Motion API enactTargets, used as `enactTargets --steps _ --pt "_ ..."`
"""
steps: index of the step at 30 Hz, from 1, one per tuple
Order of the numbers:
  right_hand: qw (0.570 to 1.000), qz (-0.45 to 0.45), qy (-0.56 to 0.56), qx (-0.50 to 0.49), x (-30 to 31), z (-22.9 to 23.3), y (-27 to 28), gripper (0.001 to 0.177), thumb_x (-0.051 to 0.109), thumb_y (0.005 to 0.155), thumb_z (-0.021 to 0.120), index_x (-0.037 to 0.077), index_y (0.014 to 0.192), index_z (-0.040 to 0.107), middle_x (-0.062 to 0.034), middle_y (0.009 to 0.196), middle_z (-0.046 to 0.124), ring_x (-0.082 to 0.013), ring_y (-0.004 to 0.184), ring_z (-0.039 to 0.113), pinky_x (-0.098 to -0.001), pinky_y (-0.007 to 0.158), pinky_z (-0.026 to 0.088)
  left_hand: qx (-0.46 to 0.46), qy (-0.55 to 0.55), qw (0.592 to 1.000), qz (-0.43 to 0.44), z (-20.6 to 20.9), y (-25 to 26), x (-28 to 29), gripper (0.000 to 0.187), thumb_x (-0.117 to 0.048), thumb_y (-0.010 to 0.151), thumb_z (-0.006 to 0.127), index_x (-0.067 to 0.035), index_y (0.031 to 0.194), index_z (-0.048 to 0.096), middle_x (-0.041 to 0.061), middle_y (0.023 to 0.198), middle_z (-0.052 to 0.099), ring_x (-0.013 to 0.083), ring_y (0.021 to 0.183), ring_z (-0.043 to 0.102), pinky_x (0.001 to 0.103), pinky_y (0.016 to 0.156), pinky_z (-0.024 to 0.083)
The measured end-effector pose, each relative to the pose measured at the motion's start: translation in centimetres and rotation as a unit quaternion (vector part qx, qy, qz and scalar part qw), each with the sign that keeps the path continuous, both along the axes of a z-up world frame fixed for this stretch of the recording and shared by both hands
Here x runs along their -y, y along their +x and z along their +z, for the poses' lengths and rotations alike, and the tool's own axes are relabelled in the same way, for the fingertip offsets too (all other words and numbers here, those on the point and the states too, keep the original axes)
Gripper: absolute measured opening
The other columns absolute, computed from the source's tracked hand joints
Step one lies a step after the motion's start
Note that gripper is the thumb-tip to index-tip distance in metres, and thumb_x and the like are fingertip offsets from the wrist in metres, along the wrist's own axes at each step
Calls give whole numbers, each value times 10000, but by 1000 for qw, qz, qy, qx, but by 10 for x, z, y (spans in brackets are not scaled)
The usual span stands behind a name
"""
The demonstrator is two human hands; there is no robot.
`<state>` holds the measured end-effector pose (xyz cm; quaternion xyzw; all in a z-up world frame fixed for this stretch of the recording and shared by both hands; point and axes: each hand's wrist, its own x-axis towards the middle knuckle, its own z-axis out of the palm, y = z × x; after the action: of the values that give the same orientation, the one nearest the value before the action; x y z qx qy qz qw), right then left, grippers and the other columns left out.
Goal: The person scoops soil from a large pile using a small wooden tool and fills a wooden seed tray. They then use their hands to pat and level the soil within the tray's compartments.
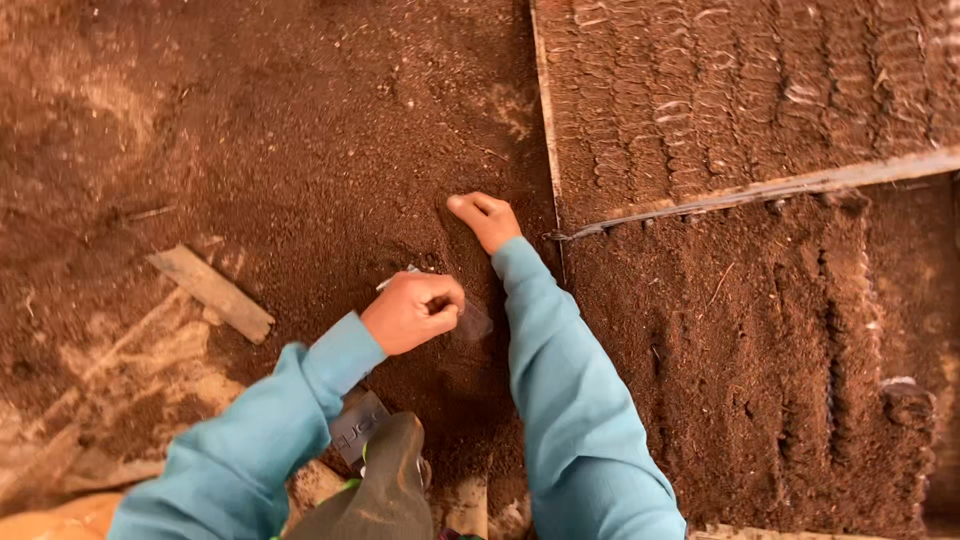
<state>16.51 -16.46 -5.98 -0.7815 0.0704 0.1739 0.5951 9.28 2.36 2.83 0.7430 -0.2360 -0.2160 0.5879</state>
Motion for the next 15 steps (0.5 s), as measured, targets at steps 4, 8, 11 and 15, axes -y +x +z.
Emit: enactTargets --steps 4,8,11,15 --pt "997 -2 52 -58 10 31 -14 482 406 1036 478 112 1416 519 -123 1445 490 -344 1384 392 -497 1213 300 47 -29 997 -46 -4 -5 7 160 -40 813 595 -131 861 718 65 811 690 246 766 668 407 717 565" --pt "998 -8 24 54 1 66 10 437 354 1062 399 37 1312 564 -197 1381 507 -375 1380 374 -506 1206 279 98 -3 988 -117 -14 -17 1 95 -75 857 657 -38 917 721 230 1092 650 444 1067 600 583 873 514" --pt "966 106 -191 139 20 -7 78 508 368 1060 429 57 1462 420 -206 1497 403 -378 1432 307 -509 1240 198 125 -3 988 -93 -35 -18 3 94 -114 865 674 -80 934 729 169 1078 686 390 1035 630 521 863 531" --pt "986 68 -62 136 -5 -63 68 228 337 982 593 190 1090 729 -7 1162 700 -241 1182 599 -413 1044 473 50 -9 996 -77 1 -10 1 116 -134 901 660 -75 950 746 180 974 728 357 948 693 469 865 559"
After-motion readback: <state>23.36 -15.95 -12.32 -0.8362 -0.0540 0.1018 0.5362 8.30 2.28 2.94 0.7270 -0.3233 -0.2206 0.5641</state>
